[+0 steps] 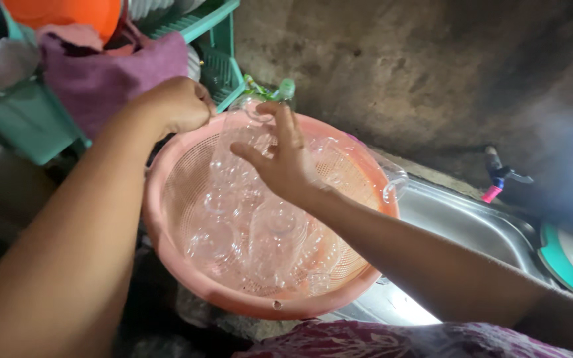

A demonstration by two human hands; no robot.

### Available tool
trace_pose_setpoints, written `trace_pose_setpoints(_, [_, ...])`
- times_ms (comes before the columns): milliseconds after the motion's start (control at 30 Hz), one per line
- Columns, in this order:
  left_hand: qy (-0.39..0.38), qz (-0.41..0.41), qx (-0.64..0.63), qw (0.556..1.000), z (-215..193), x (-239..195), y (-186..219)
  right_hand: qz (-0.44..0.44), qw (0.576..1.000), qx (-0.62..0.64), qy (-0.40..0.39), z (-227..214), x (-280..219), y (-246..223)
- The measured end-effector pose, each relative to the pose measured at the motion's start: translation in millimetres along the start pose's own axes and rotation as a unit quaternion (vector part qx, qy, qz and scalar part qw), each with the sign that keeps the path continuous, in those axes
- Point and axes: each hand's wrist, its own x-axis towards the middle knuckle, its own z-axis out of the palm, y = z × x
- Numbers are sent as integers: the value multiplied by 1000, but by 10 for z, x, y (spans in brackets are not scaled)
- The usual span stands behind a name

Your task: The person dries clear plastic bottles one by one with a pink cloth over a kitchen sink, then places them into a pink colander. The person also wipes the sink surface and rinses the cloth during the process.

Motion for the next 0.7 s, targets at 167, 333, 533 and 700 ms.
trace_pose_setpoints(167, [-67, 155, 53, 984, 485, 424, -213, 27, 999, -36, 29, 13, -52, -69])
trace_pose_setpoints(333, [-209, 133, -200, 948, 746, 478, -309, 45, 998, -21, 40, 38, -125, -66])
trace_pose_setpoints(533, [-137, 15, -67, 988, 957, 535, -551, 61, 995, 0, 78, 37, -223, -95])
trace_pose_setpoints(700, [-1, -73, 22, 997, 943, 181, -541, 67, 989, 49, 126, -4, -319, -108])
